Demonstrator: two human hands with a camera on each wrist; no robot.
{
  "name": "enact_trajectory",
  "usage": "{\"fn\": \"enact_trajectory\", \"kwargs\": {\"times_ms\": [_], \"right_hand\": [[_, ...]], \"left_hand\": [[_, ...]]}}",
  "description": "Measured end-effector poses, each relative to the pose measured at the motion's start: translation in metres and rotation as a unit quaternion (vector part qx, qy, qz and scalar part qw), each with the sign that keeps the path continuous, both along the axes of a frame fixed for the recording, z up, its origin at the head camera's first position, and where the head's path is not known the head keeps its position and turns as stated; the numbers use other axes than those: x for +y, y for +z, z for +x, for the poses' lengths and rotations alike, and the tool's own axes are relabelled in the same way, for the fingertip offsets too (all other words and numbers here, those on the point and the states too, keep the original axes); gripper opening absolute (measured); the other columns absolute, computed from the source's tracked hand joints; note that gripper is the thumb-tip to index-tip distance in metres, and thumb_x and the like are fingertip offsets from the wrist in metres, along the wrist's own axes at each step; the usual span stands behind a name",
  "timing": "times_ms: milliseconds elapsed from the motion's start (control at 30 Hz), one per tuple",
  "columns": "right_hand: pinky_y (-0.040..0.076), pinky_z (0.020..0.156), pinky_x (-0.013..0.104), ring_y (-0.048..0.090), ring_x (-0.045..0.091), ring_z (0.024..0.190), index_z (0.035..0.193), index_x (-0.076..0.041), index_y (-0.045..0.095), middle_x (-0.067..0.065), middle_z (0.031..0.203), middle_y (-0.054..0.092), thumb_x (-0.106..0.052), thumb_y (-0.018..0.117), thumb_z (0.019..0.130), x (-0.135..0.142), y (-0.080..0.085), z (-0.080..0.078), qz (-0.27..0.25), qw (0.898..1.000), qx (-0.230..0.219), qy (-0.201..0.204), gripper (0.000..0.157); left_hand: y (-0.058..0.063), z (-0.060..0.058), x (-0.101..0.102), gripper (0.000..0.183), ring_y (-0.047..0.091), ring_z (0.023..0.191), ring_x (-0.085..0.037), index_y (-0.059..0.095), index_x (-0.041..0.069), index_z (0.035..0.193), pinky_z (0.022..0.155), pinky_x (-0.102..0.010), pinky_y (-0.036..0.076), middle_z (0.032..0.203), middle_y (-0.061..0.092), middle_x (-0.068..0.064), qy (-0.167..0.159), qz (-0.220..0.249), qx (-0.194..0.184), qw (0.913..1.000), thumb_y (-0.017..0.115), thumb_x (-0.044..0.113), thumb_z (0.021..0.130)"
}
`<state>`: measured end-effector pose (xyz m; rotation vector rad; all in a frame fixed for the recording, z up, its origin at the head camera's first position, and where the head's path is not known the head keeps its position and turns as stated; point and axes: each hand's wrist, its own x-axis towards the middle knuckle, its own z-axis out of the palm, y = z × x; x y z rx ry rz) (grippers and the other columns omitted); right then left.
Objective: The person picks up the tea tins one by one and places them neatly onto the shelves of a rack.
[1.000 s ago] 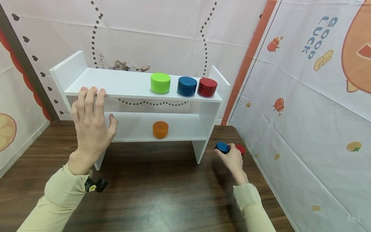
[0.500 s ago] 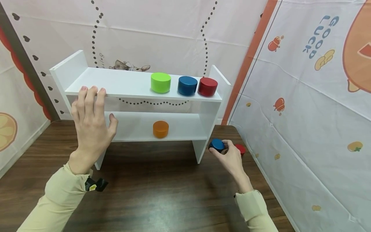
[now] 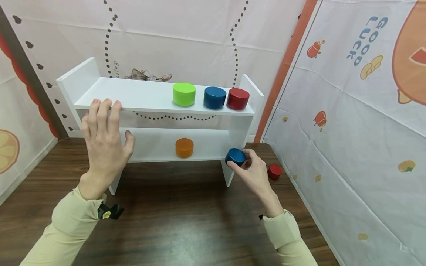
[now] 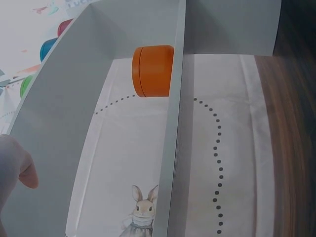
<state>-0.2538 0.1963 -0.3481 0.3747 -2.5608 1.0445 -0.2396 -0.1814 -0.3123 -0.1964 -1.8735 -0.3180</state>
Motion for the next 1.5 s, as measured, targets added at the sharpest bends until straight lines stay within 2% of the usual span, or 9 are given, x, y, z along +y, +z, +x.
{"fn": "enact_trajectory", "kwargs": {"times_ms": [267, 467, 867, 1067, 1300, 1400, 1500], "right_hand": [[0.047, 0.063, 0.022, 0.057, 0.02, 0.075, 0.121, -0.008, 0.058, 0.011, 0.099, 0.064, -0.031, 0.076, 0.081, -0.027, 0.009, -0.01, -0.018, 0.999, 0.007, 0.026, 0.049], [0.045, 0.063, 0.024, 0.055, 0.021, 0.075, 0.124, -0.008, 0.057, 0.013, 0.102, 0.063, -0.034, 0.075, 0.081, -0.047, 0.01, -0.019, -0.014, 0.999, 0.004, 0.033, 0.053], [0.042, 0.062, 0.027, 0.052, 0.022, 0.077, 0.13, -0.009, 0.055, 0.011, 0.105, 0.062, -0.042, 0.072, 0.082, -0.071, 0.005, -0.036, 0.012, 0.999, -0.012, 0.035, 0.061], [0.041, 0.067, 0.028, 0.052, 0.023, 0.081, 0.13, -0.008, 0.056, 0.011, 0.109, 0.064, -0.043, 0.072, 0.082, -0.078, 0.003, -0.04, 0.032, 0.999, -0.014, 0.027, 0.062], [0.046, 0.078, 0.035, 0.051, 0.026, 0.097, 0.133, -0.009, 0.055, 0.012, 0.12, 0.063, -0.044, 0.071, 0.082, -0.083, 0.001, -0.041, 0.06, 0.997, -0.015, 0.037, 0.064], [0.049, 0.083, 0.04, 0.051, 0.026, 0.102, 0.136, -0.008, 0.052, 0.011, 0.122, 0.062, -0.047, 0.07, 0.083, -0.08, 0.0, -0.036, 0.067, 0.997, 0.001, 0.034, 0.068], [0.051, 0.08, 0.041, 0.057, 0.028, 0.095, 0.129, -0.004, 0.058, 0.013, 0.113, 0.066, -0.039, 0.071, 0.083, -0.069, -0.002, -0.03, 0.021, 0.997, 0.069, 0.023, 0.059]], "left_hand": [[-0.001, 0.0, 0.0, 0.073, 0.027, 0.145, -0.033, 0.041, 0.008, 0.145, 0.114, -0.053, 0.02, 0.147, 0.041, -0.018, 0.003, -0.003, -0.002, 1.0, 0.058, 0.002, 0.074], [0.0, 0.0, 0.0, 0.072, 0.027, 0.145, -0.033, 0.041, 0.008, 0.144, 0.114, -0.053, 0.02, 0.147, 0.042, -0.018, 0.005, -0.002, 0.002, 1.0, 0.058, 0.002, 0.074], [0.0, 0.0, -0.001, 0.07, 0.027, 0.145, -0.032, 0.042, 0.008, 0.144, 0.113, -0.053, 0.02, 0.147, 0.042, -0.017, 0.004, 0.001, 0.004, 1.0, 0.056, 0.002, 0.075], [0.0, 0.0, -0.001, 0.069, 0.026, 0.145, -0.032, 0.041, 0.008, 0.144, 0.114, -0.053, 0.02, 0.147, 0.041, -0.018, 0.002, 0.0, 0.001, 1.0, 0.055, 0.002, 0.077], [0.001, -0.002, 0.0, 0.068, 0.027, 0.144, -0.032, 0.042, 0.009, 0.143, 0.114, -0.052, 0.02, 0.147, 0.042, -0.017, 0.006, 0.002, 0.006, 1.0, 0.055, 0.003, 0.077], [0.001, -0.002, 0.0, 0.067, 0.028, 0.144, -0.032, 0.042, 0.008, 0.143, 0.113, -0.052, 0.02, 0.146, 0.042, -0.017, 0.006, 0.003, 0.007, 1.0, 0.053, 0.004, 0.077], [0.001, -0.001, 0.0, 0.066, 0.028, 0.144, -0.033, 0.042, 0.008, 0.143, 0.113, -0.052, 0.02, 0.146, 0.042, -0.017, 0.006, 0.003, 0.006, 1.0, 0.053, 0.004, 0.078]]}}
